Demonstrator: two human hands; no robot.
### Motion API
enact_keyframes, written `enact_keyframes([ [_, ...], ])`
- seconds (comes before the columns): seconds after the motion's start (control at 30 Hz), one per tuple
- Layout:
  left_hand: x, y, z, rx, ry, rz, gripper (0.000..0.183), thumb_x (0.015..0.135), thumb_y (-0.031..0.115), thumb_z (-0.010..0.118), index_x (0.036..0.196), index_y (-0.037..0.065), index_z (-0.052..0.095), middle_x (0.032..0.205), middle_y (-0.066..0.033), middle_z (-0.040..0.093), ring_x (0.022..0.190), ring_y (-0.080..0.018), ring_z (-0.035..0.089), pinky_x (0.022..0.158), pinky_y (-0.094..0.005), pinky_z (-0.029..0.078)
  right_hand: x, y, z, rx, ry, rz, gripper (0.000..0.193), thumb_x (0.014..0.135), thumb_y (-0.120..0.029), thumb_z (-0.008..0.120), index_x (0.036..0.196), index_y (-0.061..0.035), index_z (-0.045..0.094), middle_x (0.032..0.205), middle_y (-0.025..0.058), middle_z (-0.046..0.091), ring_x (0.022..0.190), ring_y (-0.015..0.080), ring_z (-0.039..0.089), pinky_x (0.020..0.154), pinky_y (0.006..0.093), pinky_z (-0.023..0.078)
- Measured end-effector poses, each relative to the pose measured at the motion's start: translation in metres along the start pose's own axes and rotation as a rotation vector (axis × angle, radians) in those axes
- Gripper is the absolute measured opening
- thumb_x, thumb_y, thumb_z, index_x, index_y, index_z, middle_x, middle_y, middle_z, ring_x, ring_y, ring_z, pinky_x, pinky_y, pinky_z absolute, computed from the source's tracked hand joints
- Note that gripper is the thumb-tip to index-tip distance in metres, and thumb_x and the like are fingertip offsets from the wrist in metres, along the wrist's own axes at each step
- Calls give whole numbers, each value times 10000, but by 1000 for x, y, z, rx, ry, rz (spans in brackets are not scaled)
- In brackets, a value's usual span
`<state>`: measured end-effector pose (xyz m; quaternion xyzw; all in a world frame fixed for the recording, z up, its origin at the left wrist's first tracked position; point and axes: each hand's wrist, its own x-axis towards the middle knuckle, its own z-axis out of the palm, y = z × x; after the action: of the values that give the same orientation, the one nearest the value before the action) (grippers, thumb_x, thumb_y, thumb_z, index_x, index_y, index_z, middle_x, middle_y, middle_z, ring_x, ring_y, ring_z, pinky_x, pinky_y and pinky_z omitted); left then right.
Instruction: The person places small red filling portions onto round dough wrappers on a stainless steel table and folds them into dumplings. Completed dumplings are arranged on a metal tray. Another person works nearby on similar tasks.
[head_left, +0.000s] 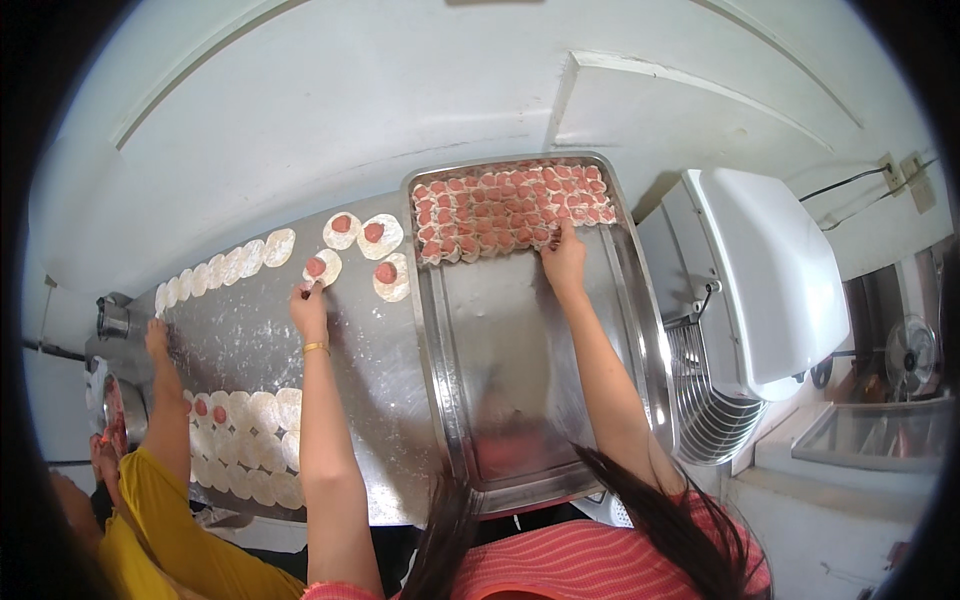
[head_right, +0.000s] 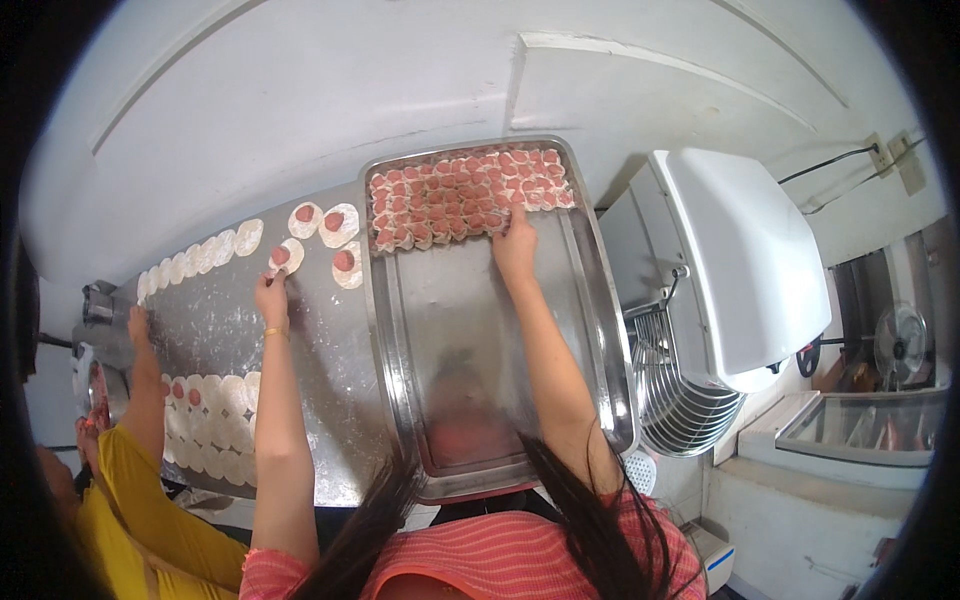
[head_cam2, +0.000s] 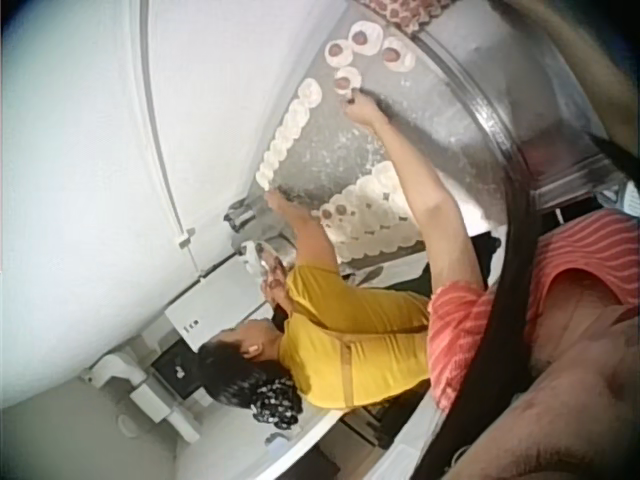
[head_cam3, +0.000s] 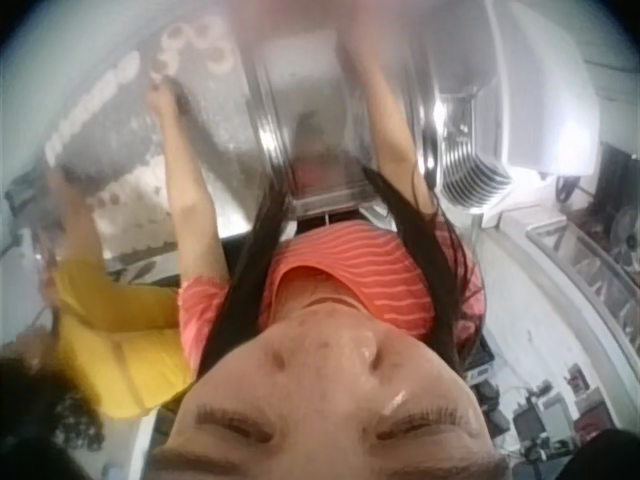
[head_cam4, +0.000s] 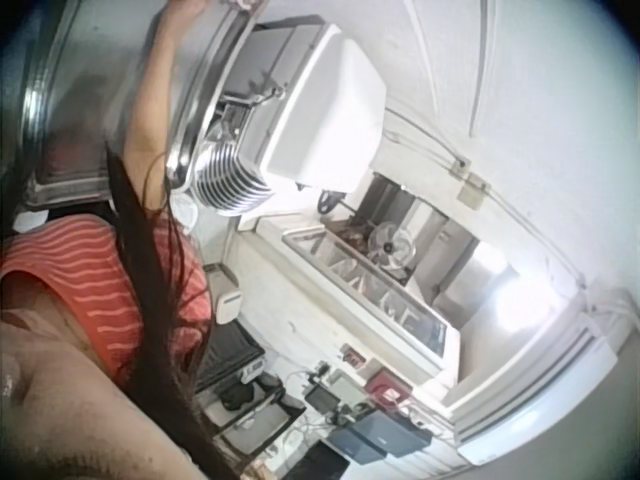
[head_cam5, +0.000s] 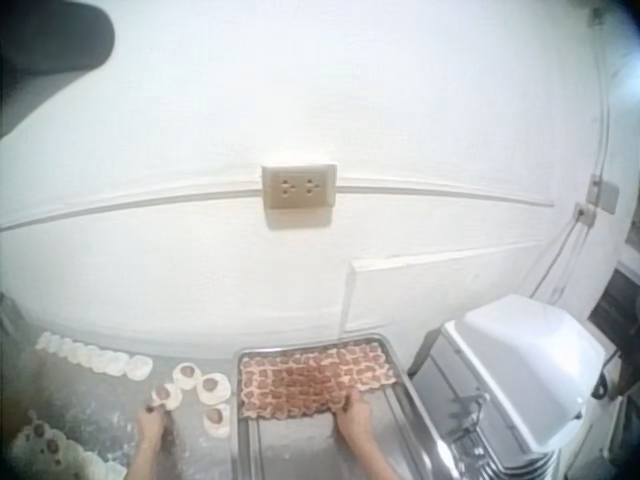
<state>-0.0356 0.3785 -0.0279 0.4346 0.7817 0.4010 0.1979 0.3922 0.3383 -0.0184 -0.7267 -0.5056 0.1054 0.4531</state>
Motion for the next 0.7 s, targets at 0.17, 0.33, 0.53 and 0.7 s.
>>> enact_keyframes([
  [0.17, -16, -14, -17, -921, -135, -238, 189, 870, 168, 525, 1004, 34, 528, 1026, -100, 588, 932, -206, 589, 825, -328, 480, 0, 5, 5, 12, 33, 6, 399, 661, 51, 614, 1025, -3, 458, 750, 197, 615, 714, 358, 623, 626, 419, 485],
  [0.33, -63, -27, -36, -1292, -309, -356, 297, 894, 111, 441, 1135, -61, 468, 1193, -160, 545, 1106, -254, 546, 975, -379, 450, 4, 9, 4, -23, 8, 4, 380, 682, 38, 624, 1012, -11, 441, 779, 168, 641, 741, 304, 656, 640, 368, 521],
  [0.53, -161, -30, -64, -1500, -381, -529, 300, 906, 99, 432, 1138, -85, 476, 1212, -183, 545, 1123, -265, 547, 980, -380, 461, -27, -13, -14, 141, 160, 58, 359, 704, 43, 614, 1024, -7, 460, 852, 141, 638, 774, 246, 654, 655, 335, 520],
  [0.7, -225, -7, -98, -1535, -475, -544, 346, 897, 90, 458, 1220, -33, 438, 1252, -153, 519, 1170, -239, 509, 999, -370, 435, -143, -112, -16, 391, -284, -99, 349, 768, -54, 618, 1102, -24, 523, 988, 106, 612, 936, 192, 599, 800, 309, 474],
])
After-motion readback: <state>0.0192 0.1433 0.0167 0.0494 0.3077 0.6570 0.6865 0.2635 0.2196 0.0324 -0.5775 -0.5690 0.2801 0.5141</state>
